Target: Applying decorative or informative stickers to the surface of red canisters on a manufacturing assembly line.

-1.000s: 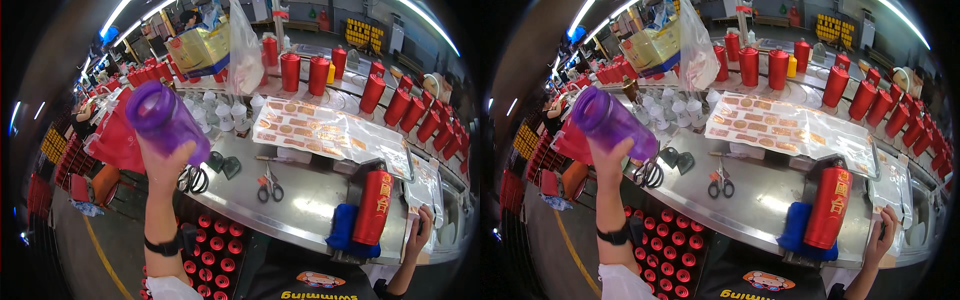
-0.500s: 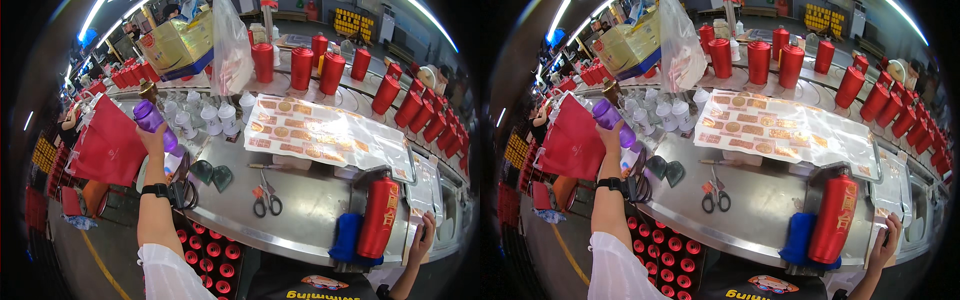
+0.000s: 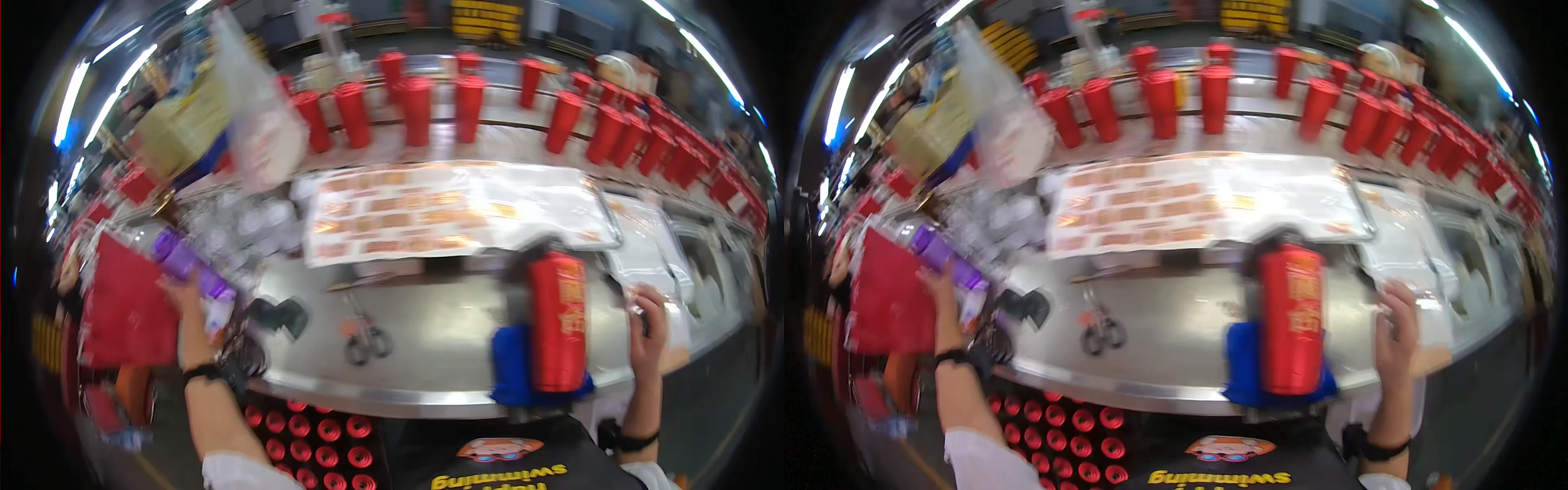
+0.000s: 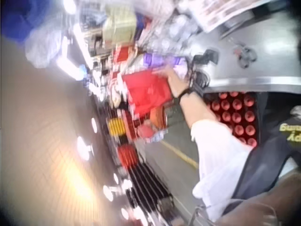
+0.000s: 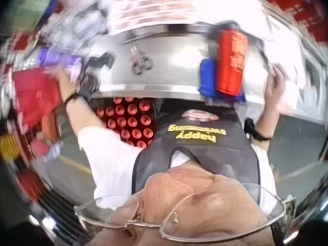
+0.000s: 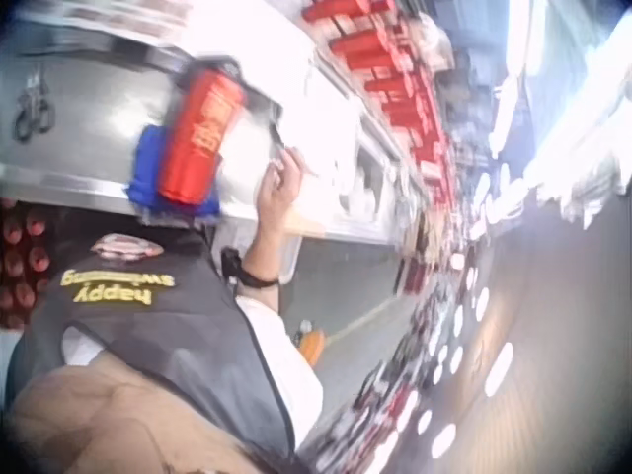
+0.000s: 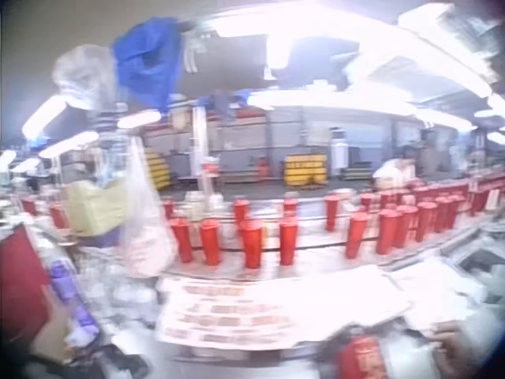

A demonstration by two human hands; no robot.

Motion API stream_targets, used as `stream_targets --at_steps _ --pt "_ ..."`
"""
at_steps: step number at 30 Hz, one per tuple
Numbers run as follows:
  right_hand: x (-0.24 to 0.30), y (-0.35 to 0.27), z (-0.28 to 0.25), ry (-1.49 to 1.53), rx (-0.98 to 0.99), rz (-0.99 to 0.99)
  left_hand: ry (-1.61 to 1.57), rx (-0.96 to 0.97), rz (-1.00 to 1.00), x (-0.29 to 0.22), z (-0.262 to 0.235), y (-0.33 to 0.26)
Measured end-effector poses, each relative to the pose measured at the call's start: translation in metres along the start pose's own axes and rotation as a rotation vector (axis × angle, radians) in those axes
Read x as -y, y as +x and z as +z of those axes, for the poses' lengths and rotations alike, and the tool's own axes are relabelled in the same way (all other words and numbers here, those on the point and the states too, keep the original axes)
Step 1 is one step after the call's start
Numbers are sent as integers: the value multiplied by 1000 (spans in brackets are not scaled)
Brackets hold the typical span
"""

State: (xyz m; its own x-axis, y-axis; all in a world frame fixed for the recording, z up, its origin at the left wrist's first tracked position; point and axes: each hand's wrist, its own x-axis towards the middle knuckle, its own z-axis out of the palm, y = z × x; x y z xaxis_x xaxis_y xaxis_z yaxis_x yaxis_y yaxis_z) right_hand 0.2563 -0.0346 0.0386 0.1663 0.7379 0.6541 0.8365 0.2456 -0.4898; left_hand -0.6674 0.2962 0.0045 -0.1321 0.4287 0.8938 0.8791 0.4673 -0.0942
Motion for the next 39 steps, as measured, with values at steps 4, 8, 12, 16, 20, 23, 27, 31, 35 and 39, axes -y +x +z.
stream_targets --at_steps 4,8,12,16,20,23,27,31,35,39 --pt "39 5 -4 -29 -13 87 -779 171 -363 -151 -62 -32" --pt "40 7 -6 166 16 153 -1590 415 -403 -259 -305 -10" --pt "40 14 13 373 175 229 -1890 631 -136 -335 -427 -64" --pt "31 13 29 528 235 290 -2179 1053 -104 -436 -483 -127" --pt "35 16 34 569 327 309 -2220 1331 -208 -486 -511 -158" --pt "31 14 35 613 354 336 -2293 1380 -222 -500 -520 -164" --pt "26 14 36 619 385 359 -2234 1417 -232 -505 -534 -161" --pt "26 17 38 581 397 360 -2222 1418 -233 -507 -533 -165" --pt "26 17 39 591 402 368 -2171 1395 -226 -508 -532 -168" --pt "26 19 40 634 410 406 -2180 1382 -185 -508 -530 -167"
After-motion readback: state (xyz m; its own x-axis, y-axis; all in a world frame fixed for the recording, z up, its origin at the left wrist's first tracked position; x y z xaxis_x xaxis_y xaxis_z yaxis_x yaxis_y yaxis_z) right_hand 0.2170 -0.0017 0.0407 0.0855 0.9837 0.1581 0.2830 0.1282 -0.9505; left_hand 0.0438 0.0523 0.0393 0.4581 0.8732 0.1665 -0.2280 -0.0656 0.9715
